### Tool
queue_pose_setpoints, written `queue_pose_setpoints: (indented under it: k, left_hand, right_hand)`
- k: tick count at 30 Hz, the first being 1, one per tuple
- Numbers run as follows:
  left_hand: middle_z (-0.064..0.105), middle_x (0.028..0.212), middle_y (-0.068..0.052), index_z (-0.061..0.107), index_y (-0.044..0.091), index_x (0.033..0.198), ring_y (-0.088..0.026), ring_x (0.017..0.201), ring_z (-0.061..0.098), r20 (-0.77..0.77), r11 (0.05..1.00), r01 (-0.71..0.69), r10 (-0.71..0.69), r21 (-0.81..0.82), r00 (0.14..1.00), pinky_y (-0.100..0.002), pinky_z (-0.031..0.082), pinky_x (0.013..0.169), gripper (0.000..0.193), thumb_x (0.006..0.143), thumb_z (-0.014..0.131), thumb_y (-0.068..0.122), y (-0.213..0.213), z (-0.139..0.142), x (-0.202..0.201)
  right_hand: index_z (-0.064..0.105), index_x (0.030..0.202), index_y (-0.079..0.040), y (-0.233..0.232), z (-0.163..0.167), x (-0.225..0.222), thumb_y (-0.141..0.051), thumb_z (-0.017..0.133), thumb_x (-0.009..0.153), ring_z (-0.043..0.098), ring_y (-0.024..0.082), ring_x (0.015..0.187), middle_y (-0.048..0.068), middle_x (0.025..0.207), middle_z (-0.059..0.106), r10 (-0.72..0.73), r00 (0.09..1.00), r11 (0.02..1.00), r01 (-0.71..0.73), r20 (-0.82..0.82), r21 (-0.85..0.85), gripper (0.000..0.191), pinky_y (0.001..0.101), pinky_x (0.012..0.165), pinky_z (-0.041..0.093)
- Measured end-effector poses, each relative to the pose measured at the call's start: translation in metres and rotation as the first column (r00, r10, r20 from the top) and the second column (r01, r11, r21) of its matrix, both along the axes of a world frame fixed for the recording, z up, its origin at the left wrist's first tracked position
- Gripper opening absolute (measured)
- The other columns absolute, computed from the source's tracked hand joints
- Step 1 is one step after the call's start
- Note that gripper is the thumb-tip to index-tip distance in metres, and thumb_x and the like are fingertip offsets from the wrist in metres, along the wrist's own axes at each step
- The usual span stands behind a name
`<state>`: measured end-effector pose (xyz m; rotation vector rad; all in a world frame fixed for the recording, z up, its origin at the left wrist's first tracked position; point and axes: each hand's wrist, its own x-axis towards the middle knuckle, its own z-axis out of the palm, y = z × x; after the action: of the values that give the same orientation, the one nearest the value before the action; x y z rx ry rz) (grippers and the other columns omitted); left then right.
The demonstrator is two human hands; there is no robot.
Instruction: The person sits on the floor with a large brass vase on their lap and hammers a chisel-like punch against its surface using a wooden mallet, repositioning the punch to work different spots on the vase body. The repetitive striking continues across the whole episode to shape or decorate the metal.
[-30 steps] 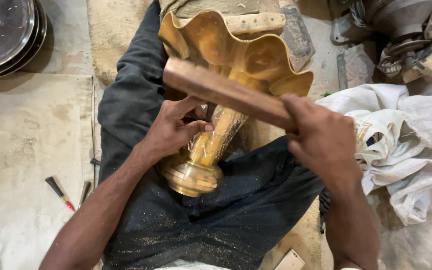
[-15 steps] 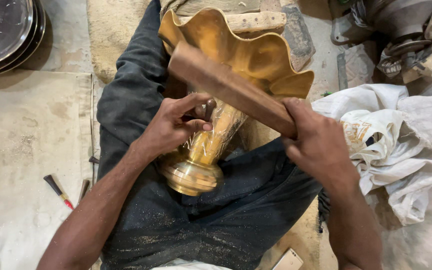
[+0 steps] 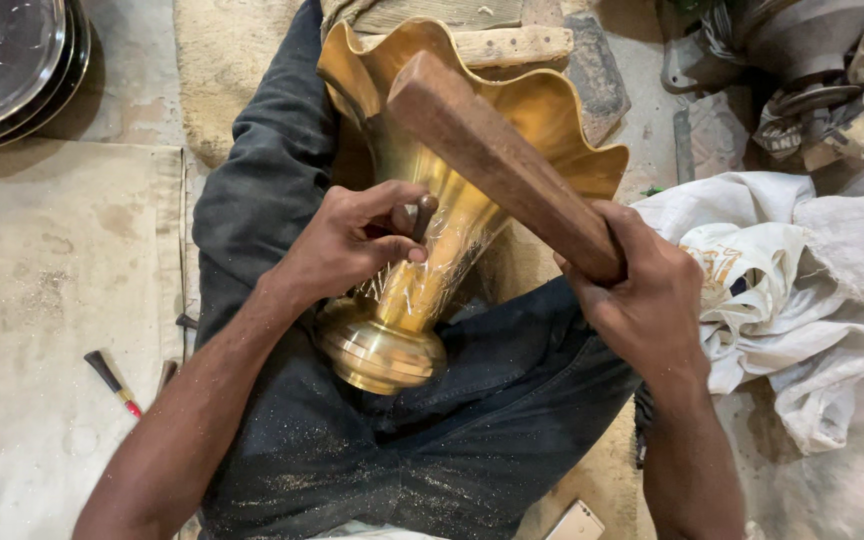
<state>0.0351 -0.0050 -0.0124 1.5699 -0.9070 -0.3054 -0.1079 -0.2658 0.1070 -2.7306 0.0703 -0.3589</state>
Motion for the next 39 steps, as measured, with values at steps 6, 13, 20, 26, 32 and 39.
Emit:
queue_pose_setpoints:
  k: [6,13,20,26,32,39]
  left_hand:
    - [0.070,0.080,0.001,0.064,0.012,0.134,-0.008,0.066,0.062,0.041,1.000,0.023,-0.023,0.000,0.999,-0.028,0.053,0.056,0.055,0.084,0.084,0.022,-0.001,0.001,0.000]
    - [0.075,0.083,0.000,0.064,0.012,0.132,-0.007,0.067,0.066,0.052,1.000,0.019,-0.021,0.022,0.998,-0.026,0.054,0.056,0.050,0.087,0.082,0.022,0.001,0.003,0.000]
    - [0.075,0.087,-0.003,0.063,0.007,0.133,-0.009,0.072,0.068,0.068,0.999,0.026,-0.024,-0.020,0.997,-0.027,0.056,0.061,0.051,0.088,0.081,0.020,-0.001,0.005,0.000]
    - [0.076,0.084,-0.003,0.066,0.006,0.129,-0.010,0.071,0.070,0.042,1.000,0.016,-0.017,0.014,0.999,-0.029,0.057,0.061,0.049,0.085,0.083,0.020,0.000,0.005,0.001]
    - [0.077,0.087,-0.002,0.066,0.007,0.129,-0.008,0.072,0.070,0.036,0.999,-0.006,0.005,0.032,0.999,-0.026,0.060,0.061,0.049,0.085,0.082,0.021,-0.002,0.003,0.001]
    - [0.077,0.087,-0.002,0.067,0.007,0.127,-0.009,0.070,0.069,0.031,0.999,-0.005,0.003,0.043,1.000,-0.028,0.058,0.059,0.049,0.083,0.082,0.020,-0.003,0.004,0.001]
  right_hand:
    - [0.062,0.129,-0.009,-0.003,-0.006,0.011,-0.009,0.076,0.083,0.077,0.030,0.087,0.016,0.101,0.075,0.026,0.999,0.991,-0.028,0.020,0.130,0.048,0.0405,0.077,0.059]
    - [0.062,0.126,-0.011,-0.002,0.000,0.018,-0.009,0.075,0.073,0.073,0.036,0.083,0.015,0.104,0.075,0.051,0.990,0.986,-0.071,-0.131,-0.152,0.054,0.0472,0.076,0.057]
    - [0.058,0.123,-0.014,0.000,0.003,0.016,-0.009,0.074,0.079,0.073,0.032,0.078,0.011,0.093,0.073,-0.032,0.979,0.994,0.011,-0.200,-0.105,0.047,0.0439,0.074,0.057]
    - [0.058,0.120,-0.011,-0.002,0.004,0.016,-0.009,0.075,0.075,0.071,0.037,0.078,0.015,0.089,0.072,-0.024,0.982,0.986,-0.009,-0.188,-0.169,0.048,0.0481,0.072,0.055]
    - [0.057,0.119,-0.012,-0.003,0.002,0.016,-0.008,0.070,0.074,0.073,0.032,0.074,0.013,0.088,0.072,-0.021,0.981,0.998,0.008,-0.193,-0.065,0.047,0.0447,0.069,0.057]
    - [0.056,0.117,-0.008,-0.004,-0.002,0.015,-0.014,0.077,0.085,0.070,0.033,0.080,0.014,0.087,0.070,0.008,0.986,1.000,-0.008,-0.167,0.000,0.039,0.0437,0.070,0.054]
